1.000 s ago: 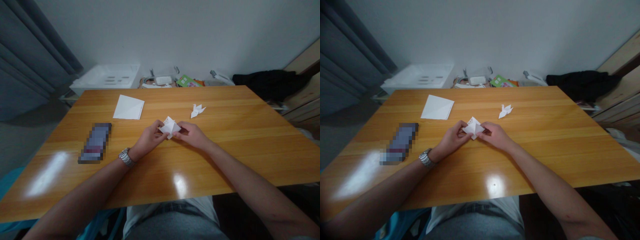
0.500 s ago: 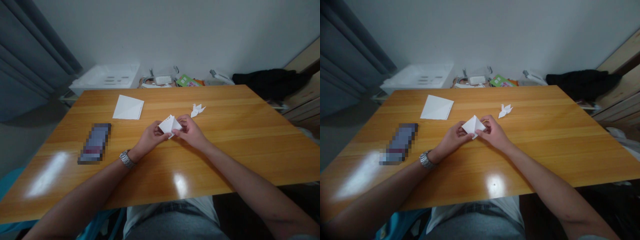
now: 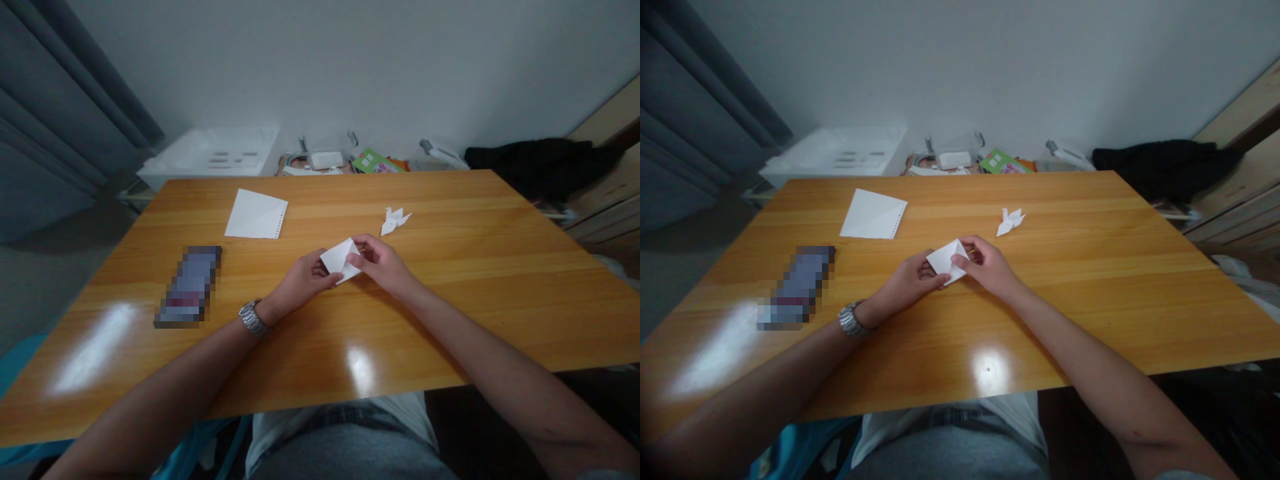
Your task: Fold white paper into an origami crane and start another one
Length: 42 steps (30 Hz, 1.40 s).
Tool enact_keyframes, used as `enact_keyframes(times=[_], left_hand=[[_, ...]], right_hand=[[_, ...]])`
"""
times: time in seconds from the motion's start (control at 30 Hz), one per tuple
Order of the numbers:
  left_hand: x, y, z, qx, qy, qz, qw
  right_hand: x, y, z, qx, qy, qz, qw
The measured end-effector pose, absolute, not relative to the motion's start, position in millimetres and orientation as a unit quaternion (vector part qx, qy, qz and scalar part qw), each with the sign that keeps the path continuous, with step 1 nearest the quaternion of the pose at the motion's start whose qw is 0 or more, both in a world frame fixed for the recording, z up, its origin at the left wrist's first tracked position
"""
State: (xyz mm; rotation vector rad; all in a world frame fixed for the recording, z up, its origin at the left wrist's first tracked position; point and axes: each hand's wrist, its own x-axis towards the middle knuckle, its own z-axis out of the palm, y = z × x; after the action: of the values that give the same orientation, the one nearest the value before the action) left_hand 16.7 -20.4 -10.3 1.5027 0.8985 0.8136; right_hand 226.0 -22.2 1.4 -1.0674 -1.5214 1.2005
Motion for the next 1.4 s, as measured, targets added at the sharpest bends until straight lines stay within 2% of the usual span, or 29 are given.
enact_keyframes(times=[0.23, 0.4, 0.6, 0.87, 1.23, 1.4], left_hand=[[16, -20, -8, 0.648, 0.364, 0.356, 0.566], [14, -16, -6, 0.619, 0.377, 0.421, 0.544], [10, -12, 0, 0.598, 0.421, 0.478, 0.487], [9, -13, -2, 0.568, 0.418, 0.460, 0.539], [6, -10, -4, 0.510, 0.421, 0.501, 0.558], [6, -11, 1, 0.555, 0.431, 0.471, 0.533]], right_hand=[[229, -22, 3, -0.442, -0.611, 0.462, 0.467], [230, -20, 2, -0.451, -0.583, 0.467, 0.488], [231, -20, 1, -0.458, -0.583, 0.499, 0.448], [231, -19, 0, -0.473, -0.573, 0.479, 0.468], [230, -19, -6, -0.443, -0.647, 0.483, 0.391], [232, -19, -5, -0.435, -0.642, 0.489, 0.399]])
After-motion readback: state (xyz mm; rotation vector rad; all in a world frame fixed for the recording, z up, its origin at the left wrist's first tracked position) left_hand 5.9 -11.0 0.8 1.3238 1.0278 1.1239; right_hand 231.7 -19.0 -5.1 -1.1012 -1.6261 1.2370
